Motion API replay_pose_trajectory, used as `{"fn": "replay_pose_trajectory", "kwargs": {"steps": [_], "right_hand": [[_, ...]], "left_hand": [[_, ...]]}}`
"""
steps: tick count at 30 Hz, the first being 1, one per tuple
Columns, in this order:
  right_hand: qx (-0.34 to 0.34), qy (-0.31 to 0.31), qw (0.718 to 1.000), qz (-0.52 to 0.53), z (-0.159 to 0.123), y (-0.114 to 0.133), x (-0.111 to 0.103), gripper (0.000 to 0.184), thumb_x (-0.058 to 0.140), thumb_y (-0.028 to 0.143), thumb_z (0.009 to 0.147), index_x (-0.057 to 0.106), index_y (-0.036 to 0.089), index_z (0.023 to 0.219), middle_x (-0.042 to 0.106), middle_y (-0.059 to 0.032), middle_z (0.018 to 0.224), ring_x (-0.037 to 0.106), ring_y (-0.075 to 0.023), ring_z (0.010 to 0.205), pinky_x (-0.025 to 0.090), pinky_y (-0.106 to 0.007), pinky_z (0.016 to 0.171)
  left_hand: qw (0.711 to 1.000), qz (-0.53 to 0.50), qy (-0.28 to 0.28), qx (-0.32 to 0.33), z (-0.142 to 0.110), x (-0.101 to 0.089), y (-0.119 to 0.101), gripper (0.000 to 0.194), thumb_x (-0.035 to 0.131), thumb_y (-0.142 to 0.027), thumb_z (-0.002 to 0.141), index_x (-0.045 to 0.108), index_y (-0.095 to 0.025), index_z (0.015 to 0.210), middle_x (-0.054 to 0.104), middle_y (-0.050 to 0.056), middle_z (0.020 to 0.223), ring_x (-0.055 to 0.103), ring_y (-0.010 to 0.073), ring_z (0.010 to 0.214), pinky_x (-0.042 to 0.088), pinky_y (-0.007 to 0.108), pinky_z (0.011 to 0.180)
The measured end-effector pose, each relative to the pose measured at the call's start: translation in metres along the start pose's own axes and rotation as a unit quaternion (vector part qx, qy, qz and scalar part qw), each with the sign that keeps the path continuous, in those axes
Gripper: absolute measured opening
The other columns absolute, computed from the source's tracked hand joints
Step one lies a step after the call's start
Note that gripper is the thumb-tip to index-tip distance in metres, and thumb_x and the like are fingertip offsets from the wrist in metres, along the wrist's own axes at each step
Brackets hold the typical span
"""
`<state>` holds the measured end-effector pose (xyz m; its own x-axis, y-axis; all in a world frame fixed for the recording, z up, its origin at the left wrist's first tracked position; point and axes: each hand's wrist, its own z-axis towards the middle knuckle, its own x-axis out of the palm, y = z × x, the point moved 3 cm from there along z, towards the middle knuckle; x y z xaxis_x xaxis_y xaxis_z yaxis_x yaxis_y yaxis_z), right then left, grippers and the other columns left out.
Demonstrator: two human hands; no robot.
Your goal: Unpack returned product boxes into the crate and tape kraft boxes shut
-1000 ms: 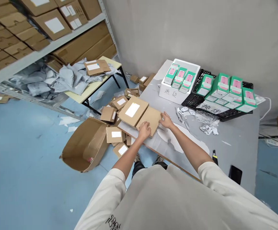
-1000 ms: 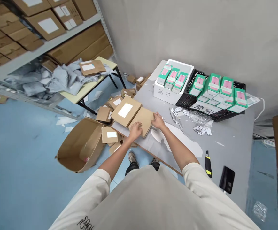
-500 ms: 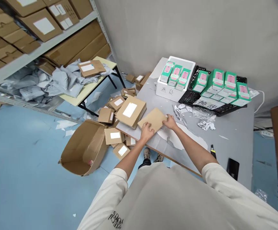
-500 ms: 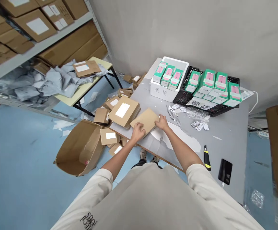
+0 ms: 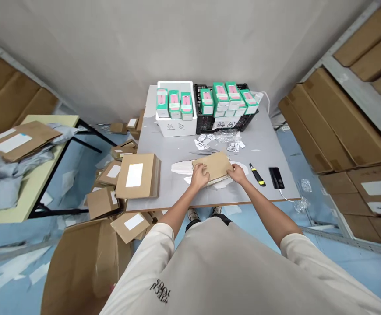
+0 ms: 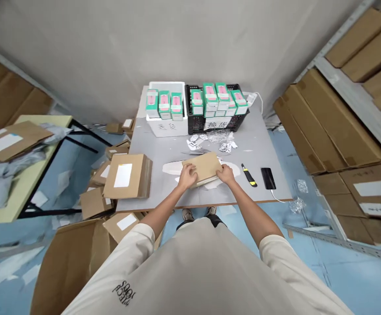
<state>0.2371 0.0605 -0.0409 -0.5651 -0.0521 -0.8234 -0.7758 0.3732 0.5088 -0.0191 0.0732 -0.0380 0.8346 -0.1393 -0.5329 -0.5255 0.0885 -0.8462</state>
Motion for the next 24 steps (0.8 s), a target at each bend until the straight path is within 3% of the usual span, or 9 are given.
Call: {"fn": "replay_pose_trajectory", "kwargs": {"steps": [5, 9, 14, 17, 20, 24], "right_hand": [[0.066, -0.001, 0.997, 0.026, -0.011, -0.054, -0.022, 0.036, 0.058, 0.032, 0.082, 0.064, 0.02, 0.115, 0.074, -0.01, 0.109, 0.068, -0.0284, 0.101, 0.051, -0.036, 0.087], [0.098, 0.035, 0.994, 0.022, -0.002, -0.089, -0.028, 0.042, 0.059, 0.032, 0.083, 0.061, 0.02, 0.123, 0.075, -0.0106, 0.106, 0.069, -0.0295, 0.102, 0.051, -0.038, 0.088], [0.066, 0.054, 0.993, 0.083, 0.031, -0.103, -0.039, 0.051, 0.059, 0.033, 0.084, 0.058, 0.018, 0.132, 0.069, -0.0141, 0.125, 0.067, -0.0279, 0.112, 0.05, -0.038, 0.098], [0.041, 0.054, 0.986, 0.15, 0.054, -0.101, -0.044, 0.058, 0.059, 0.032, 0.083, 0.054, 0.018, 0.139, 0.063, -0.0154, 0.138, 0.066, -0.0264, 0.117, 0.049, -0.039, 0.102], [0.041, 0.077, 0.976, 0.198, 0.071, -0.099, -0.043, 0.067, 0.06, 0.031, 0.081, 0.049, 0.016, 0.145, 0.06, -0.0177, 0.142, 0.065, -0.026, 0.118, 0.05, -0.039, 0.102], [0.021, 0.132, 0.954, 0.269, 0.078, -0.097, -0.039, 0.075, 0.062, 0.029, 0.08, 0.042, 0.016, 0.151, 0.065, -0.0166, 0.137, 0.068, -0.0245, 0.112, 0.052, -0.039, 0.099]], "left_hand": [[0.997, -0.013, 0.048, 0.066, 0.009, 0.04, -0.015, 0.037, 0.061, -0.018, 0.083, 0.066, -0.02, 0.12, 0.054, 0.011, 0.138, 0.05, 0.0241, 0.138, 0.039, 0.04, 0.12], [0.995, -0.014, 0.061, 0.084, 0.013, 0.06, -0.02, 0.036, 0.062, -0.019, 0.083, 0.065, -0.021, 0.119, 0.053, 0.011, 0.14, 0.049, 0.023, 0.139, 0.039, 0.039, 0.12], [0.999, 0.026, -0.036, -0.027, 0.028, 0.071, -0.021, 0.034, 0.058, -0.015, 0.082, 0.063, -0.021, 0.115, 0.051, 0.012, 0.14, 0.047, 0.0242, 0.14, 0.036, 0.043, 0.122], [0.989, 0.033, -0.082, -0.12, 0.036, 0.076, -0.021, 0.044, 0.058, -0.016, 0.082, 0.057, -0.022, 0.125, 0.052, 0.012, 0.142, 0.047, 0.0262, 0.141, 0.035, 0.047, 0.121], [0.981, 0.011, -0.067, -0.184, 0.04, 0.085, -0.023, 0.06, 0.062, -0.021, 0.081, 0.048, -0.022, 0.139, 0.053, 0.013, 0.146, 0.05, 0.0266, 0.139, 0.04, 0.043, 0.117], [0.976, -0.021, -0.04, -0.213, 0.036, 0.094, -0.029, 0.081, 0.068, -0.027, 0.078, 0.035, -0.019, 0.152, 0.054, 0.015, 0.149, 0.056, 0.0274, 0.134, 0.042, 0.041, 0.115]]}}
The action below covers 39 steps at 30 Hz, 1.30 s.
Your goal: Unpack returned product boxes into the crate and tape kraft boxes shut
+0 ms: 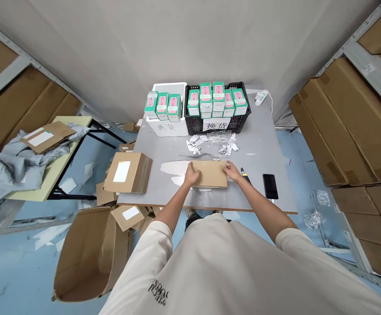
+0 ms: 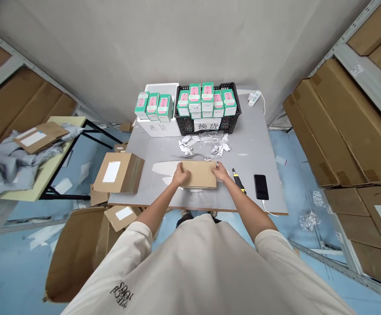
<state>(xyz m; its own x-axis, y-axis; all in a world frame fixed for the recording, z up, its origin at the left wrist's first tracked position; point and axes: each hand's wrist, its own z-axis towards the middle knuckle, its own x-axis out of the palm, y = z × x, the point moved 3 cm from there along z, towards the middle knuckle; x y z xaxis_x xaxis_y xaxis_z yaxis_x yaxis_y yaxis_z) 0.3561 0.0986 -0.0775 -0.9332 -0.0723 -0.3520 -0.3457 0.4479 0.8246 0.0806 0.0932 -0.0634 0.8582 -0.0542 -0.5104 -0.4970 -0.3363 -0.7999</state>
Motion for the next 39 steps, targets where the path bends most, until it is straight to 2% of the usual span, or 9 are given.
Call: {"fn": "replay_pose_trajectory", "kwargs": {"steps": [2, 7, 12, 16, 21, 27, 32, 36, 39], "right_hand": [[0.001, 0.001, 1.0, 0.001, -0.002, 0.001, -0.002, 0.075, 0.063, 0.031, 0.08, 0.041, 0.019, 0.151, 0.07, -0.0129, 0.129, 0.07, -0.0241, 0.107, 0.052, -0.039, 0.099], [0.005, -0.095, 0.994, -0.06, -0.013, 0.015, -0.025, 0.06, 0.062, 0.051, 0.086, 0.054, 0.023, 0.139, 0.074, -0.0077, 0.118, 0.068, -0.0249, 0.109, 0.049, -0.036, 0.099], [0.008, -0.157, 0.983, -0.092, -0.021, 0.025, -0.045, 0.053, 0.057, 0.059, 0.089, 0.061, 0.023, 0.127, 0.074, -0.0073, 0.113, 0.068, -0.026, 0.105, 0.049, -0.034, 0.092], [0.03, -0.162, 0.975, -0.147, -0.024, 0.01, -0.046, 0.047, 0.057, 0.058, 0.089, 0.064, 0.023, 0.12, 0.074, -0.0079, 0.106, 0.068, -0.0272, 0.102, 0.049, -0.033, 0.086], [0.04, -0.126, 0.975, -0.178, -0.023, -0.02, -0.042, 0.046, 0.064, 0.06, 0.084, 0.068, 0.022, 0.11, 0.074, -0.0075, 0.097, 0.069, -0.0258, 0.094, 0.05, -0.032, 0.08], [0.017, -0.153, 0.975, -0.161, -0.014, -0.021, -0.04, 0.046, 0.068, 0.053, 0.082, 0.066, 0.023, 0.117, 0.074, -0.0059, 0.102, 0.069, -0.0234, 0.095, 0.052, -0.031, 0.081], [-0.011, -0.168, 0.97, -0.175, -0.006, -0.013, -0.037, 0.06, 0.069, 0.043, 0.08, 0.059, 0.021, 0.135, 0.067, -0.0111, 0.126, 0.067, -0.0251, 0.107, 0.053, -0.035, 0.091], [-0.023, -0.116, 0.98, -0.161, -0.005, -0.007, -0.032, 0.076, 0.065, 0.033, 0.082, 0.042, 0.022, 0.153, 0.064, -0.0122, 0.136, 0.067, -0.0259, 0.109, 0.052, -0.039, 0.099], [-0.039, -0.078, 0.981, -0.174, -0.011, 0.001, -0.03, 0.077, 0.062, 0.027, 0.082, 0.039, 0.024, 0.156, 0.065, -0.0102, 0.135, 0.065, -0.0279, 0.117, 0.048, -0.042, 0.105]], "left_hand": [[1.0, -0.012, -0.01, -0.006, -0.004, 0.0, -0.004, 0.083, 0.068, -0.03, 0.08, 0.033, -0.02, 0.154, 0.053, 0.014, 0.15, 0.057, 0.0273, 0.133, 0.043, 0.04, 0.113], [0.998, -0.014, -0.052, -0.028, -0.009, -0.005, -0.023, 0.074, 0.063, -0.043, 0.087, 0.037, -0.024, 0.153, 0.053, 0.015, 0.145, 0.056, 0.0274, 0.13, 0.044, 0.038, 0.108], [0.997, -0.004, -0.065, -0.051, -0.007, -0.004, -0.039, 0.057, 0.055, -0.052, 0.092, 0.05, -0.023, 0.141, 0.059, 0.013, 0.13, 0.063, 0.0253, 0.114, 0.047, 0.035, 0.096], [0.997, 0.049, -0.04, -0.042, -0.008, 0.0, -0.028, 0.05, 0.048, -0.06, 0.096, 0.06, -0.021, 0.125, 0.066, 0.013, 0.118, 0.065, 0.0264, 0.105, 0.047, 0.034, 0.087], [0.993, 0.107, 0.002, -0.042, -0.008, 0.004, -0.001, 0.045, 0.055, -0.058, 0.093, 0.063, -0.02, 0.116, 0.071, 0.01, 0.1, 0.067, 0.0277, 0.1, 0.047, 0.034, 0.082], [0.994, 0.095, -0.039, 0.024, 0.002, 0.007, -0.005, 0.048, 0.063, -0.042, 0.091, 0.054, -0.021, 0.133, 0.063, 0.013, 0.127, 0.064, 0.0258, 0.111, 0.049, 0.036, 0.093], [0.995, 0.08, -0.022, 0.059, 0.014, 0.012, -0.012, 0.061, 0.063, -0.025, 0.087, 0.046, -0.023, 0.146, 0.057, 0.014, 0.137, 0.059, 0.0273, 0.124, 0.045, 0.041, 0.107], [0.991, 0.082, 0.02, 0.099, 0.017, 0.017, -0.019, 0.084, 0.06, -0.011, 0.08, 0.031, -0.021, 0.158, 0.048, 0.015, 0.153, 0.047, 0.0305, 0.14, 0.036, 0.043, 0.117], [0.987, 0.101, 0.053, 0.109, 0.012, 0.017, -0.025, 0.087, 0.059, -0.009, 0.077, 0.033, -0.022, 0.159, 0.047, 0.013, 0.155, 0.043, 0.0326, 0.144, 0.032, 0.045, 0.12]]}}
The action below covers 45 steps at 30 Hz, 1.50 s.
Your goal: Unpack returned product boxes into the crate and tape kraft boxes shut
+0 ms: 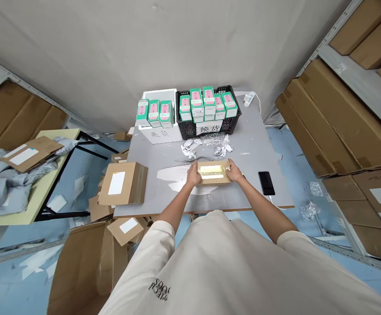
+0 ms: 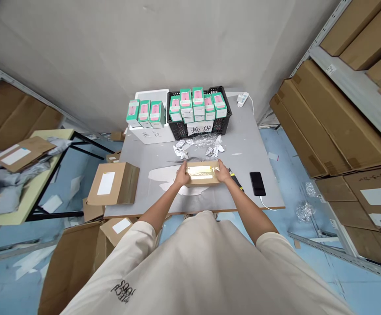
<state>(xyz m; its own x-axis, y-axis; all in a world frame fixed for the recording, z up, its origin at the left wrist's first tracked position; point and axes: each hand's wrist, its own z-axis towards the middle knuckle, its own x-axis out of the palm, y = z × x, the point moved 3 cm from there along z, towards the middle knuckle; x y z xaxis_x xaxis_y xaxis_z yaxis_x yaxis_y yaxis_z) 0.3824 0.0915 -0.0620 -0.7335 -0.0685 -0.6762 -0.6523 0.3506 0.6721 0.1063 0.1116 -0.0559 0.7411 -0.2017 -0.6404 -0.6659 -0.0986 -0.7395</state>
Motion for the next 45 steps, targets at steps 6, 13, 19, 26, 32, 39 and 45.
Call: {"fn": "replay_pose_trajectory", "kwargs": {"steps": [6, 13, 19, 26, 32, 39, 45], "right_hand": [[0.003, 0.007, 1.0, 0.019, -0.015, 0.01, -0.012, 0.069, 0.063, 0.037, 0.084, 0.042, 0.028, 0.149, 0.07, -0.0079, 0.125, 0.069, -0.0274, 0.103, 0.053, -0.039, 0.091], [-0.013, -0.064, 0.998, 0.01, -0.022, 0.017, -0.018, 0.033, 0.056, 0.054, 0.089, 0.056, 0.027, 0.109, 0.071, -0.004, 0.11, 0.066, -0.0233, 0.094, 0.049, -0.032, 0.08], [0.062, -0.036, 0.994, -0.085, -0.029, -0.005, -0.007, 0.035, 0.054, 0.058, 0.09, 0.055, 0.025, 0.078, 0.069, -0.0056, 0.086, 0.064, -0.0241, 0.084, 0.046, -0.031, 0.071], [0.109, 0.012, 0.989, -0.096, -0.025, -0.027, 0.004, 0.034, 0.064, 0.059, 0.083, 0.058, 0.025, 0.083, 0.069, -0.0045, 0.085, 0.065, -0.0236, 0.08, 0.045, -0.03, 0.068], [0.05, -0.009, 0.995, -0.082, -0.005, -0.021, 0.004, 0.069, 0.072, 0.043, 0.075, 0.05, 0.024, 0.137, 0.065, -0.0109, 0.127, 0.065, -0.0252, 0.101, 0.05, -0.034, 0.082], [0.053, 0.025, 0.997, -0.044, 0.0, -0.015, 0.012, 0.09, 0.071, 0.029, 0.072, 0.038, 0.021, 0.155, 0.069, -0.013, 0.127, 0.066, -0.0311, 0.11, 0.052, -0.038, 0.092], [0.084, 0.003, 0.995, 0.05, -0.016, -0.004, 0.008, 0.085, 0.068, 0.034, 0.077, 0.037, 0.021, 0.155, 0.071, -0.0112, 0.124, 0.07, -0.0277, 0.105, 0.053, -0.034, 0.089]], "left_hand": [[0.999, -0.011, -0.038, -0.008, -0.016, -0.012, -0.014, 0.063, 0.059, -0.022, 0.084, 0.048, -0.026, 0.146, 0.057, 0.013, 0.138, 0.054, 0.0309, 0.129, 0.042, 0.042, 0.109], [0.993, -0.035, -0.089, -0.074, -0.015, -0.026, -0.014, 0.018, 0.056, -0.042, 0.095, 0.055, -0.025, 0.1, 0.058, 0.007, 0.115, 0.061, 0.0201, 0.1, 0.048, 0.033, 0.091], [0.994, 0.03, -0.029, -0.105, -0.022, -0.013, 0.011, 0.027, 0.062, -0.043, 0.092, 0.048, -0.024, 0.079, 0.059, 0.003, 0.089, 0.061, 0.0198, 0.085, 0.046, 0.031, 0.076], [0.992, 0.031, -0.02, -0.122, -0.022, 0.002, 0.032, 0.029, 0.068, -0.044, 0.088, 0.046, -0.025, 0.088, 0.06, 0.003, 0.098, 0.061, 0.019, 0.086, 0.045, 0.031, 0.075], [0.992, 0.008, -0.02, -0.122, -0.017, 0.001, 0.032, 0.039, 0.073, -0.038, 0.084, 0.043, -0.026, 0.106, 0.061, 0.004, 0.108, 0.062, 0.02, 0.094, 0.045, 0.032, 0.078], [0.99, -0.027, -0.023, -0.137, -0.02, 0.007, 0.036, 0.047, 0.071, -0.039, 0.086, 0.04, -0.026, 0.12, 0.066, 0.009, 0.123, 0.067, 0.0226, 0.104, 0.047, 0.034, 0.085], [0.985, -0.109, -0.017, -0.129, -0.029, 0.007, 0.023, 0.065, 0.062, -0.031, 0.09, 0.028, -0.03, 0.146, 0.067, 0.008, 0.134, 0.067, 0.0247, 0.114, 0.048, 0.038, 0.095]]}}
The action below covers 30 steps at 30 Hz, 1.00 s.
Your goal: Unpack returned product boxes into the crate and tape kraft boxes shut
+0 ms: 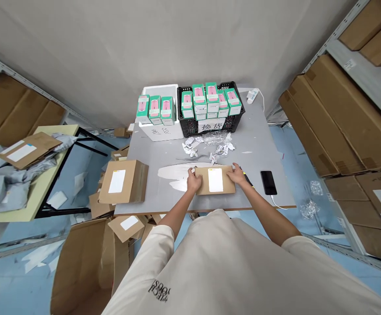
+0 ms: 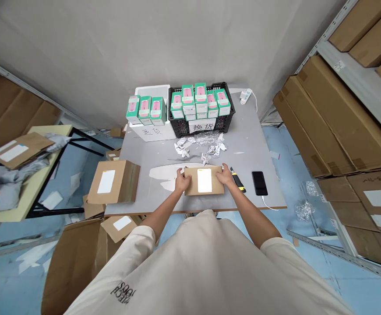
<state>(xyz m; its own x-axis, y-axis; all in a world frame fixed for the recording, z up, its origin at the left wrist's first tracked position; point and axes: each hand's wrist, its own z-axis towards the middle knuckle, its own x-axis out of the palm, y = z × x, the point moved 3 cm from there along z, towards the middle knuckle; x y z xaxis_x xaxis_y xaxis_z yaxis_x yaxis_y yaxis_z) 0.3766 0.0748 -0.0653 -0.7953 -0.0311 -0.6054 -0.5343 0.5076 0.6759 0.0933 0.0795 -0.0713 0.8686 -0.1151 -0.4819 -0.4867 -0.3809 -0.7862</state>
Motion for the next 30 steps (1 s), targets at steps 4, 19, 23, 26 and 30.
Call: {"fn": "replay_pose_trajectory", "kwargs": {"steps": [4, 19, 23, 26, 30], "right_hand": [[0.01, -0.061, 0.997, 0.037, -0.003, 0.013, -0.018, 0.073, 0.062, 0.055, 0.085, 0.044, 0.023, 0.148, 0.07, -0.0102, 0.125, 0.068, -0.0272, 0.108, 0.051, -0.034, 0.09], [0.01, -0.105, 0.994, -0.006, 0.0, -0.009, -0.006, 0.039, 0.063, 0.05, 0.083, 0.069, 0.02, 0.107, 0.073, -0.0059, 0.095, 0.069, -0.023, 0.086, 0.052, -0.031, 0.078], [0.012, -0.103, 0.995, -0.005, 0.006, -0.009, -0.008, 0.037, 0.065, 0.05, 0.082, 0.069, 0.021, 0.104, 0.073, -0.0051, 0.095, 0.069, -0.023, 0.087, 0.051, -0.031, 0.077], [0.009, -0.103, 0.995, -0.007, 0.006, -0.009, -0.009, 0.038, 0.065, 0.052, 0.081, 0.069, 0.022, 0.104, 0.073, -0.0052, 0.096, 0.069, -0.0228, 0.087, 0.051, -0.03, 0.077], [0.006, -0.107, 0.994, -0.011, 0.004, -0.009, -0.009, 0.037, 0.064, 0.051, 0.082, 0.069, 0.022, 0.104, 0.073, -0.0055, 0.096, 0.069, -0.0231, 0.09, 0.051, -0.031, 0.078]], "left_hand": [[0.998, -0.034, -0.04, 0.026, 0.0, -0.01, -0.021, 0.069, 0.062, -0.04, 0.092, 0.028, -0.029, 0.151, 0.063, 0.009, 0.139, 0.065, 0.023, 0.12, 0.05, 0.034, 0.095], [0.995, -0.01, -0.063, 0.077, 0.006, -0.008, 0.0, 0.06, 0.061, -0.036, 0.094, 0.033, -0.025, 0.145, 0.065, 0.006, 0.116, 0.067, 0.0179, 0.108, 0.051, 0.03, 0.09], [0.989, 0.03, -0.091, 0.116, 0.004, -0.011, -0.009, 0.055, 0.061, -0.034, 0.094, 0.036, -0.024, 0.142, 0.061, 0.01, 0.123, 0.062, 0.0219, 0.115, 0.048, 0.035, 0.098], [0.971, 0.121, -0.12, 0.167, -0.002, -0.015, -0.021, 0.043, 0.06, -0.03, 0.094, 0.047, -0.022, 0.135, 0.055, 0.015, 0.133, 0.051, 0.0303, 0.129, 0.04, 0.044, 0.109], [0.938, 0.221, -0.004, 0.266, -0.009, -0.009, -0.036, 0.036, 0.045, -0.015, 0.096, 0.057, -0.027, 0.128, 0.059, 0.014, 0.13, 0.048, 0.0309, 0.132, 0.033, 0.047, 0.114]]}}
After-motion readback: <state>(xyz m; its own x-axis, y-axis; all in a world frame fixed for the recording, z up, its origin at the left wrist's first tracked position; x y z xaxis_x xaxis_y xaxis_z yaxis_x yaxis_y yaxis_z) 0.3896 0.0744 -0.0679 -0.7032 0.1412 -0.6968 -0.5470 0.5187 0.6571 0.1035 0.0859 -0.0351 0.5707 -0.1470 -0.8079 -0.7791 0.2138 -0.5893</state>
